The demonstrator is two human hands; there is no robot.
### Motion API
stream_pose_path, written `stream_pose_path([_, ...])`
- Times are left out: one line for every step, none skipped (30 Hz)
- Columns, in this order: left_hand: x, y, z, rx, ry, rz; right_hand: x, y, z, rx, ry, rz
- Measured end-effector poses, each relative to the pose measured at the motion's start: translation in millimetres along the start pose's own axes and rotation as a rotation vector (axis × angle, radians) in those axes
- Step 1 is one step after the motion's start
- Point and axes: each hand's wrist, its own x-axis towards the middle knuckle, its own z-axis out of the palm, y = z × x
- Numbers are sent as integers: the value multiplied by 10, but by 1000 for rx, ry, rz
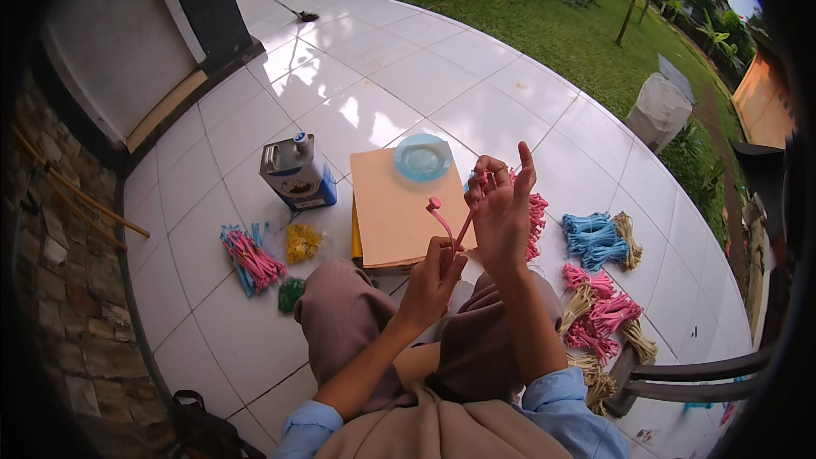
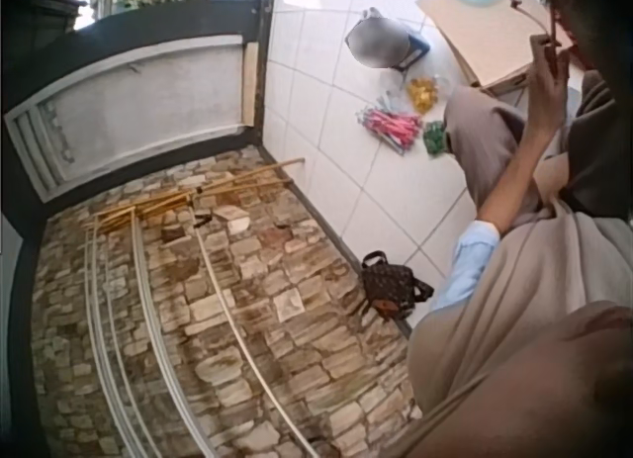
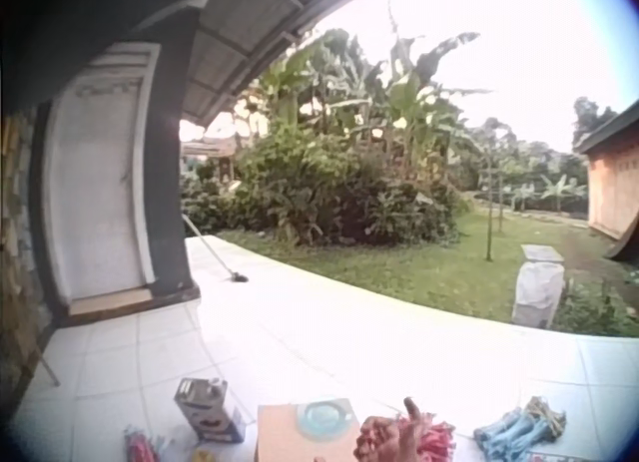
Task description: The person applies glue from a metal container onto pink fabric strips and then presses the strips onto a flat surface.
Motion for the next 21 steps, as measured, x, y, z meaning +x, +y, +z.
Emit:
stream_pose_path([64,39,6,0,6,-3,-15,22,-5,-1,-3,6])
stream_pose_path([142,108,-5,-149,14,-39,-35,55,-11,-118,-59,-37])
stream_pose_path([218,149,-16,-299,24,-73,-59,84,-13,-235,-117,-79])
stream_pose_path([292,148,-41,-368,23,-62,-105,46,80,-364,-146,-72])
stream_pose_path([338,174,-93,-359,39,-61,-129,83,94,-354,-159,-63])
stream_pose_path([371,220,-150,-444,6,-42,-152,119,96,-445,-179,-117])
stream_pose_path([400,268,-187,-533,-33,-17,-167,132,81,-541,-199,-179])
stream_pose_path([415,304,-217,-574,-79,-27,-169,126,4,-428,-246,-111])
stream_pose_path([422,316,-237,-569,-69,-21,-175,116,2,-422,-257,-109])
stream_pose_path([413,312,-259,-580,-90,-15,-193,121,19,-412,-270,-113])
stream_pose_path([403,304,-275,-590,-113,-10,-212,131,22,-401,-281,-118])
stream_pose_path([382,285,-284,-617,-117,-35,-227,162,-16,-386,-275,-96])
stream_pose_path([392,285,-271,-620,-118,-33,-246,170,-117,-389,-276,-98])
stream_pose_path([405,284,-262,-604,-136,6,-267,190,-244,-334,-271,-57])
stream_pose_path([419,280,-257,-588,-156,44,-307,187,-323,-280,-265,-17])
stream_pose_path([434,246,-266,-621,-172,58,-370,173,-341,-148,-186,49])
stream_pose_path([440,243,-282,-618,-170,58,-422,169,-387,-146,-187,50])
stream_pose_path([446,247,-304,-680,-176,24,-469,166,-441,-276,-221,79])
stream_pose_path([464,255,-303,-748,-187,-8,-509,147,-479,-413,-252,104])
stream_pose_path([497,238,-287,-745,-212,67,-549,144,-477,-439,-242,133])
stream_pose_path([508,226,-277,-748,-217,69,-566,156,-485,-443,-239,128])
